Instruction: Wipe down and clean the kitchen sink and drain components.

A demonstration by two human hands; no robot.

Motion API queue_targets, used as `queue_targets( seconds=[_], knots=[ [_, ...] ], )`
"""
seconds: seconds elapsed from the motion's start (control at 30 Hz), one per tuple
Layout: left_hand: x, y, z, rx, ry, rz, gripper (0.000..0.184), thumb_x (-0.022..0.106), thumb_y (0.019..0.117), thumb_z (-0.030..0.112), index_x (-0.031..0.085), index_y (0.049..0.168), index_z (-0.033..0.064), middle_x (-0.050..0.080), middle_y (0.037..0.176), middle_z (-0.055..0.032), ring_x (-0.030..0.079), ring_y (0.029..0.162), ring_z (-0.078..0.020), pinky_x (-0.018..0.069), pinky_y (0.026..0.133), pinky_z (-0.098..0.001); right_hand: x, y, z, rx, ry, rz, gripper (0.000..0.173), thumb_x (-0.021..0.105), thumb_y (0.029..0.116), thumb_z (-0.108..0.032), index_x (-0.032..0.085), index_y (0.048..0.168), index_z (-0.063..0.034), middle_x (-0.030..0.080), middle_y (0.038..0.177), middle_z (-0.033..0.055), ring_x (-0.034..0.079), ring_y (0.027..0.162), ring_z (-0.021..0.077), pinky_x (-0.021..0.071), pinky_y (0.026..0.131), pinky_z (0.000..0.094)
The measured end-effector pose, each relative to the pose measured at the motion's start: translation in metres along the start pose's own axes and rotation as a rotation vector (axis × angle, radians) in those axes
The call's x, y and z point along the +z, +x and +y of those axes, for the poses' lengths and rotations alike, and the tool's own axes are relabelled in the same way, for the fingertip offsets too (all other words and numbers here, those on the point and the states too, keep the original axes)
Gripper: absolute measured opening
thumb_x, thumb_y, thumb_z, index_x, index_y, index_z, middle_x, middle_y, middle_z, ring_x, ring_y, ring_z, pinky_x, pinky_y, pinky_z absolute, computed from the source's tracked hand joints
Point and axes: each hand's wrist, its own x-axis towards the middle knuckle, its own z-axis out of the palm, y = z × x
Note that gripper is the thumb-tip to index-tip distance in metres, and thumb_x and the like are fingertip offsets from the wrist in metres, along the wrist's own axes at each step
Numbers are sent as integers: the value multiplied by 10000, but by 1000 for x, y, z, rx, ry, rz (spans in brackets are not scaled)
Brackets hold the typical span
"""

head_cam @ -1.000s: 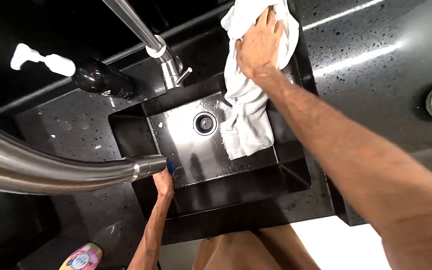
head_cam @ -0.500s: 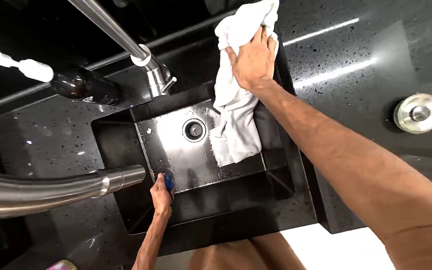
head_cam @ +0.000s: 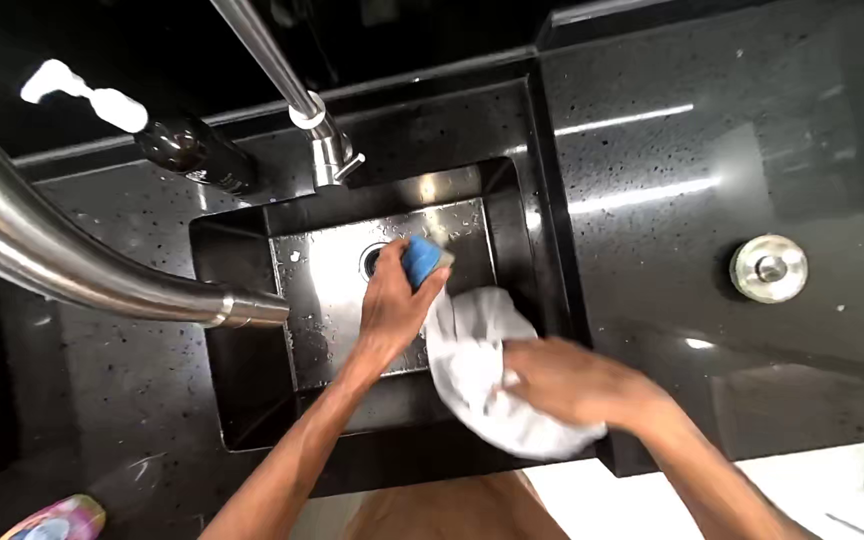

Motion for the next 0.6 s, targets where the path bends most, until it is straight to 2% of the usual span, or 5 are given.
queue_targets(
  seconds=[0.1,0.17,0.37,0.5,0.6],
  knots=[
    [10,47,28,151,266,61,723,734,918,455,474,1445,35,594,1353,-206,606,1198,-384,457,998,-629,39,-60,14,-151,66,158,352,552,1025,-461,685,1200,-186,658,1267,84,675,1105,290,556,858,574],
    [14,73,40,225,415,91,710,772,883,435,520,1421,47,597,1370,-195,574,1243,-391,394,1039,-641,55,-75,30,-178,120,273,379,548,1009,-501,687,1234,-230,658,1318,63,692,1106,254,574,835,559],
    [13,124,70,373,611,144,646,822,845,253,557,1413,97,586,1391,-174,503,1325,-411,289,1116,-662,71,-68,52,-268,202,299,343,587,1008,-450,692,1249,-229,650,1349,64,681,1145,221,575,883,529],
    [9,189,58,363,682,151,671,808,839,151,523,1445,115,507,1479,-156,419,1417,-385,260,1141,-654,70,-64,53,-314,268,427,405,562,1013,-505,700,1252,-210,642,1386,48,640,1226,135,554,991,425],
    [7,201,48,378,631,136,759,777,887,185,412,1549,104,379,1608,-155,286,1519,-372,210,1176,-670,75,-64,57,-429,488,567,325,617,1012,-432,733,1184,-182,690,1271,-4,622,1195,44,527,1047,313]
  ],
)
